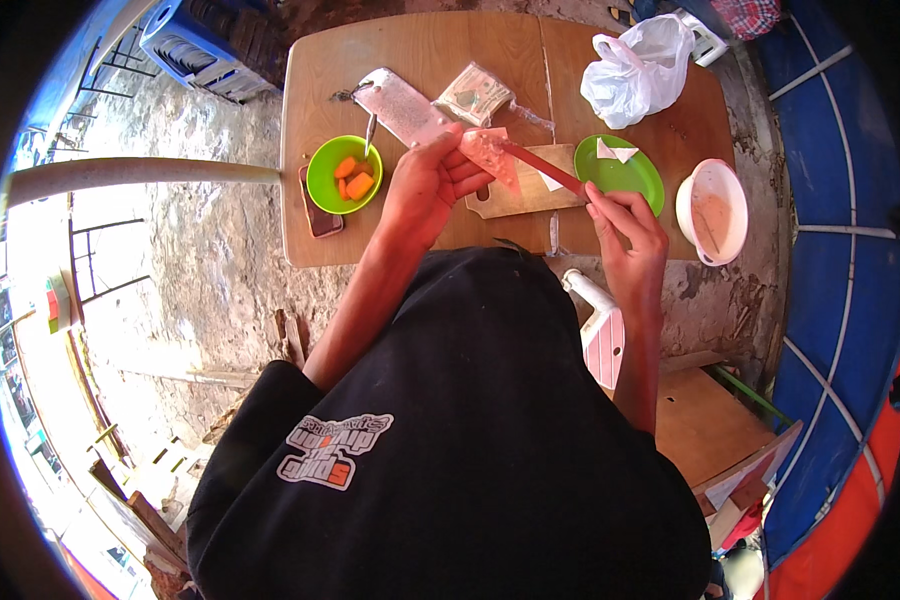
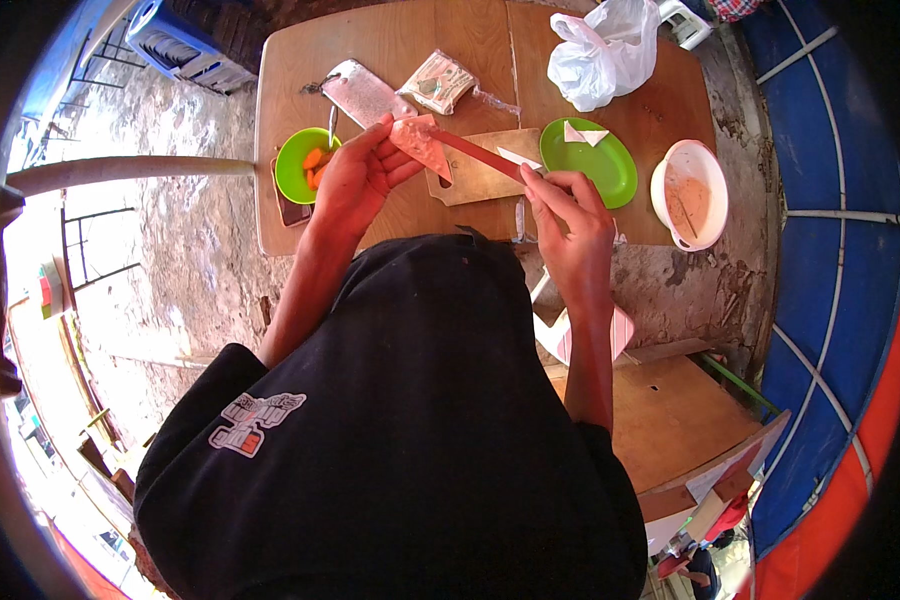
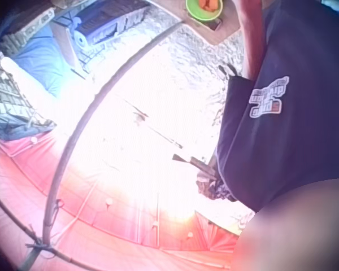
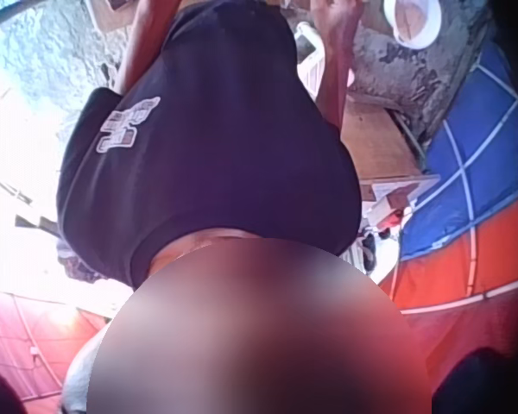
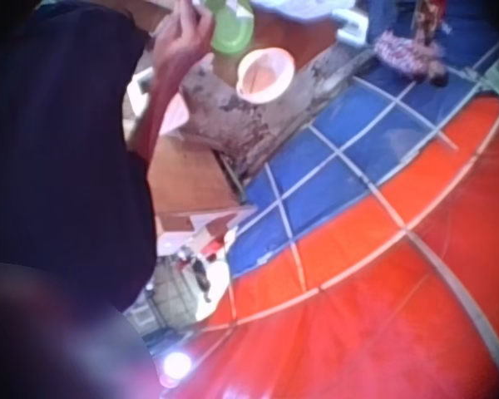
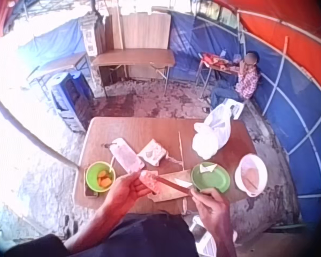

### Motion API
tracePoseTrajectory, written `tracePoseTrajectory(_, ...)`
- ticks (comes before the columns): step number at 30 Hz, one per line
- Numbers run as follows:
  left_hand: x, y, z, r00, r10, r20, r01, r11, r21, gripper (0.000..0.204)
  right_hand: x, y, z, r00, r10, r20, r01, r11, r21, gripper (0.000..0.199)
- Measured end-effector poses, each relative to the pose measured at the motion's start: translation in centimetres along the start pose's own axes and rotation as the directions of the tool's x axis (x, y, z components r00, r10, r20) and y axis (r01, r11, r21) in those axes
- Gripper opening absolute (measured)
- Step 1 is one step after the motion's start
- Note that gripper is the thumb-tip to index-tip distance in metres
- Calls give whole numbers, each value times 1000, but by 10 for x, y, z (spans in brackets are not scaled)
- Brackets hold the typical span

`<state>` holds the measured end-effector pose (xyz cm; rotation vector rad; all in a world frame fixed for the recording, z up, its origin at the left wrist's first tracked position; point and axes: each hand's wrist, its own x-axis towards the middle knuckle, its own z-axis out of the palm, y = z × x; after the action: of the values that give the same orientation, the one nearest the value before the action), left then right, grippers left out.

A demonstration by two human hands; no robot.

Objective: The person assembles small triangular food items by spreading a pink paste onto them with a spoon and folding them. The person repeatedly picks up a triangle, applies paste, folds it, and places it on a green plate. A second person is visible in the background but does not interact with the task.

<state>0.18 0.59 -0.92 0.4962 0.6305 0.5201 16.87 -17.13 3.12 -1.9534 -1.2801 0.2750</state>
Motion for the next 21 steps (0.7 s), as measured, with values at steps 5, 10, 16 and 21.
tracePoseTrajectory(5, -2, -4, 5, 998, 68, 5, -68, 998, 9, 33, 2, 2, 1, 999, 11, -31, -10, 1000, 9, 26)
tracePoseTrajectory(10, -2, -7, 3, 995, 87, -41, -86, 996, 24, 33, 3, 0, 0, 996, 81, -27, -79, 995, 60, 25)
tracePoseTrajectory(16, 0, -10, 0, 994, 61, -91, -60, 998, 17, 30, 3, -4, 4, 998, 58, -17, -56, 991, 118, 24)
tracePoseTrajectory(21, 3, -9, -4, 999, 23, -24, -25, 997, -74, 36, -1, -5, 12, 999, 54, 1, -54, 991, 127, 24)
